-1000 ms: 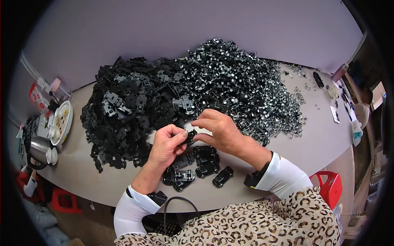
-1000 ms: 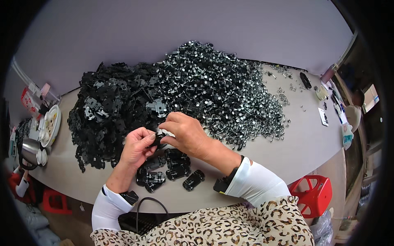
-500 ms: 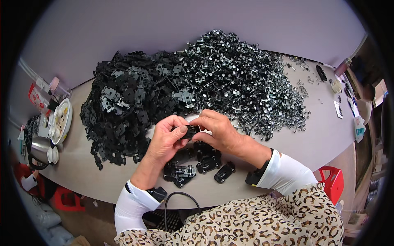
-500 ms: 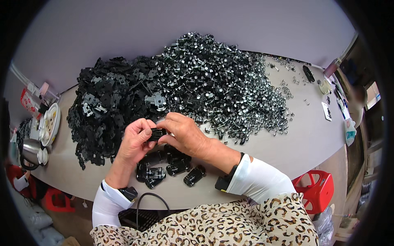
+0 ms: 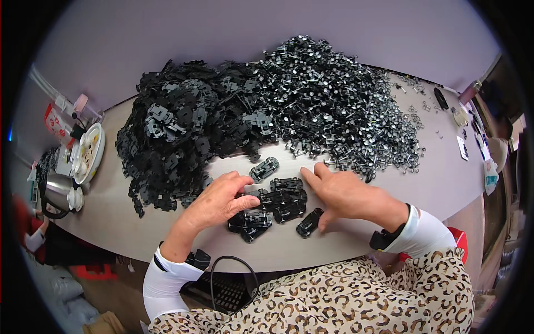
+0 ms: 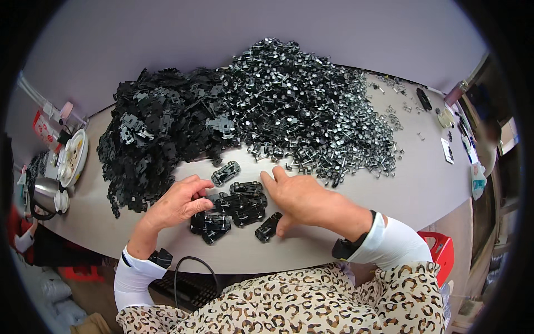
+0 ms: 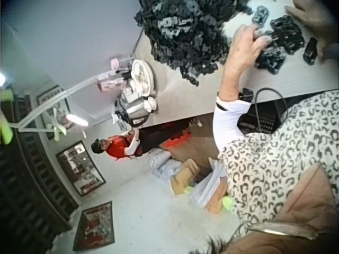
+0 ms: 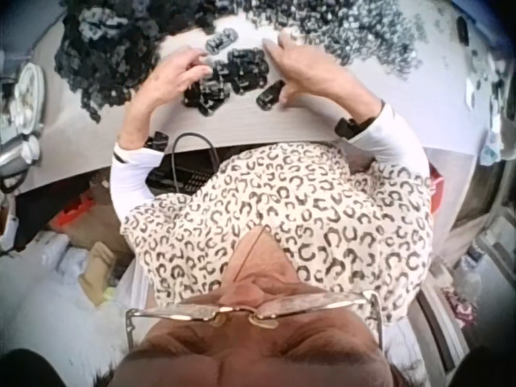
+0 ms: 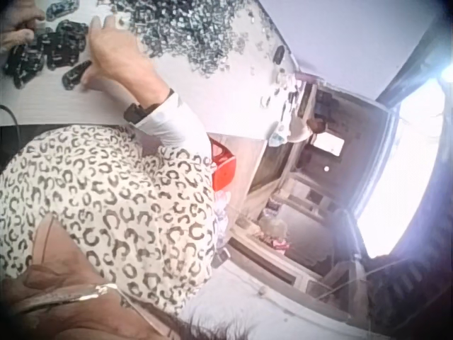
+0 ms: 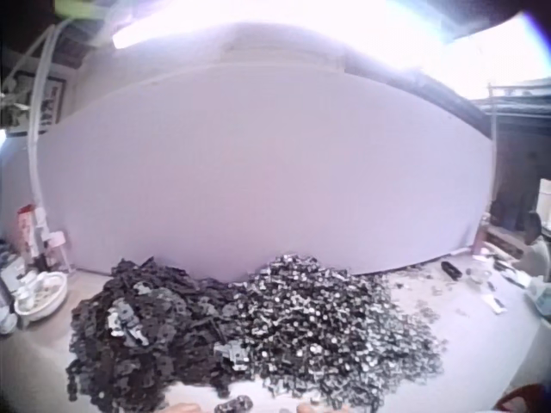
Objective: Manually assemble small black plastic components from a pile on a table.
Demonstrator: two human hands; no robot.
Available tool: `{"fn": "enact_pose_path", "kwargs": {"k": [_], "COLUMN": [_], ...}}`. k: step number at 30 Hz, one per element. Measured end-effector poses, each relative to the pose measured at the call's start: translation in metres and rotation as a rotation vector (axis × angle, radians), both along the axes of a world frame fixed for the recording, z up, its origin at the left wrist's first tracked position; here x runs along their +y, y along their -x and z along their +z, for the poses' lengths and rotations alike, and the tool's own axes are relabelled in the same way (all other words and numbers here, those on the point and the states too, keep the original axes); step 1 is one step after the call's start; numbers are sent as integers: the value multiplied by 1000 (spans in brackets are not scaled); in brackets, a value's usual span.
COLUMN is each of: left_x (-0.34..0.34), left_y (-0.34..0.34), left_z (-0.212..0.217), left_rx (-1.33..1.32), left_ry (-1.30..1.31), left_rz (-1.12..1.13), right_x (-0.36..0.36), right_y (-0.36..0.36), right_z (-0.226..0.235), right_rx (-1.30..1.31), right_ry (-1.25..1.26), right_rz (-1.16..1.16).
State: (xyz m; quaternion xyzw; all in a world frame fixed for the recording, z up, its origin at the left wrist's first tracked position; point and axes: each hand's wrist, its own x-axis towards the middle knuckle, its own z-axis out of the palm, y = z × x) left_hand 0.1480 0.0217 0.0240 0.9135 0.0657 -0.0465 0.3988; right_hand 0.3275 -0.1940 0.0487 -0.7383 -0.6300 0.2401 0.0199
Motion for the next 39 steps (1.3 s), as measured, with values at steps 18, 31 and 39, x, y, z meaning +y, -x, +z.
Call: {"fn": "enact_pose_path", "kwargs": {"k": [18,31,39], "left_x": [-12,-3,20], "left_y": [-33,-5,102], "left_z": [-18,-11,14], "left_rx": [-217,-110,101], "left_ry": [-330,-240,-40], "left_rz": [55,-151,-165], "right_x": [12,30,67], "right_y": [33,41,121], "right_z": [-14,-25,-27], "right_rx": [264,194,441], "right_ry": [27,-35,-42], "right_rz": [-64,-32,208]}}
